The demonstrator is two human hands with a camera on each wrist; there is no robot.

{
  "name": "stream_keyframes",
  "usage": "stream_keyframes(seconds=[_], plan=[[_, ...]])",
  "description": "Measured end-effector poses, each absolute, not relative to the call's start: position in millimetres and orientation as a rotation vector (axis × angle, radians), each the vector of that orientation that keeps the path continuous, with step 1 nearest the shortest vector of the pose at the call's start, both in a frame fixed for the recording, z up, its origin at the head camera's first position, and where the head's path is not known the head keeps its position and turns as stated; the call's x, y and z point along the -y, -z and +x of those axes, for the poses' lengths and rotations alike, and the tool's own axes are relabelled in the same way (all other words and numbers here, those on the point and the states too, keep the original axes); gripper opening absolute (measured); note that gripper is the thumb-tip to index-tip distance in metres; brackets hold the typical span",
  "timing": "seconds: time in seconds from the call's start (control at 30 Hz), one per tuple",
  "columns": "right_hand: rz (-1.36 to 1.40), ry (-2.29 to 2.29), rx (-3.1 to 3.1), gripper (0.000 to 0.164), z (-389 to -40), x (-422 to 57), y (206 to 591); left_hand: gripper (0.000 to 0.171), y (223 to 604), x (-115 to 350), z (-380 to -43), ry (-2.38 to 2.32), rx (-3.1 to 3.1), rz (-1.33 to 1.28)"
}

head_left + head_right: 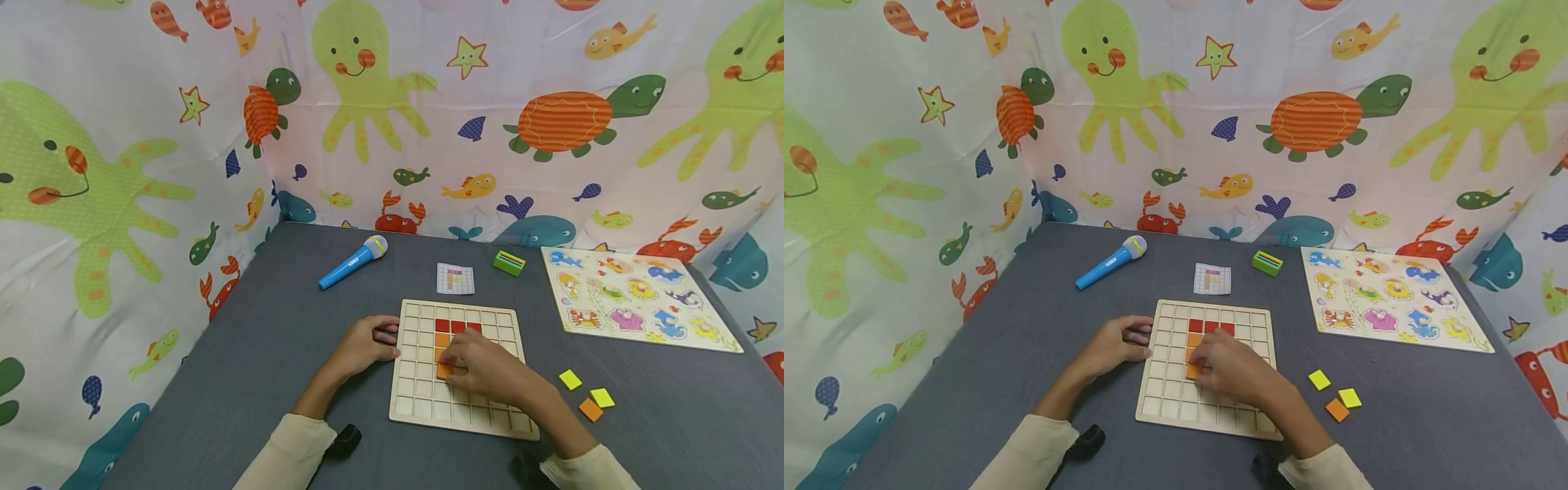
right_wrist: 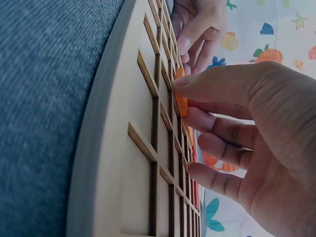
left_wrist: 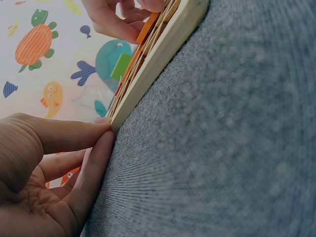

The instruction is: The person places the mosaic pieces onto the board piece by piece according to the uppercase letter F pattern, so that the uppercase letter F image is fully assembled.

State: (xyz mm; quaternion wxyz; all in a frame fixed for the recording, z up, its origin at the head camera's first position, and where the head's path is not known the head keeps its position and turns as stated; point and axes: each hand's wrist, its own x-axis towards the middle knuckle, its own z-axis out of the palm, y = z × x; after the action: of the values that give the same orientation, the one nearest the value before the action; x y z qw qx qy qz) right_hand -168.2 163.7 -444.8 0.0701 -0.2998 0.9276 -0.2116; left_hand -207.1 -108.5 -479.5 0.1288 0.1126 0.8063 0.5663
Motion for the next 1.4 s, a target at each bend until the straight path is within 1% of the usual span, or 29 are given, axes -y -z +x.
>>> stream_keyframes(seconds=[0.23, 0.5, 0.73, 0.97, 1.07, 1.4], plan=[[-0.879, 0.649, -2.788, 0.022, -167.5, -164.4, 443.6, 0.061, 478.6, 107.8, -207.8, -1.638, -2.348, 0.328], [-0.859, 0.707, -2.758, 0.021, -167.5, -165.9, 442.0, 0.061, 478.2, 107.4, -207.9, -1.647, -2.349, 0.325], [-0.897, 0.716, -2.767, 0.018, -164.8, -171.7, 443.0, 0.060, 479.1, 108.3, -208.4, -1.632, -2.365, 0.340], [-0.885, 0.704, -2.816, 0.021, -157.6, -187.4, 443.2, 0.060, 480.8, 109.1, -208.0, -1.622, -2.373, 0.351], [-0.881, 0.704, -2.844, 0.019, -154.0, -195.8, 442.5, 0.060, 481.5, 109.4, -208.0, -1.632, -2.372, 0.351], [-0.713, 0.757, -2.860, 0.022, -139.7, -227.5, 438.9, 0.060, 483.2, 109.6, -208.4, -1.643, -2.368, 0.353]])
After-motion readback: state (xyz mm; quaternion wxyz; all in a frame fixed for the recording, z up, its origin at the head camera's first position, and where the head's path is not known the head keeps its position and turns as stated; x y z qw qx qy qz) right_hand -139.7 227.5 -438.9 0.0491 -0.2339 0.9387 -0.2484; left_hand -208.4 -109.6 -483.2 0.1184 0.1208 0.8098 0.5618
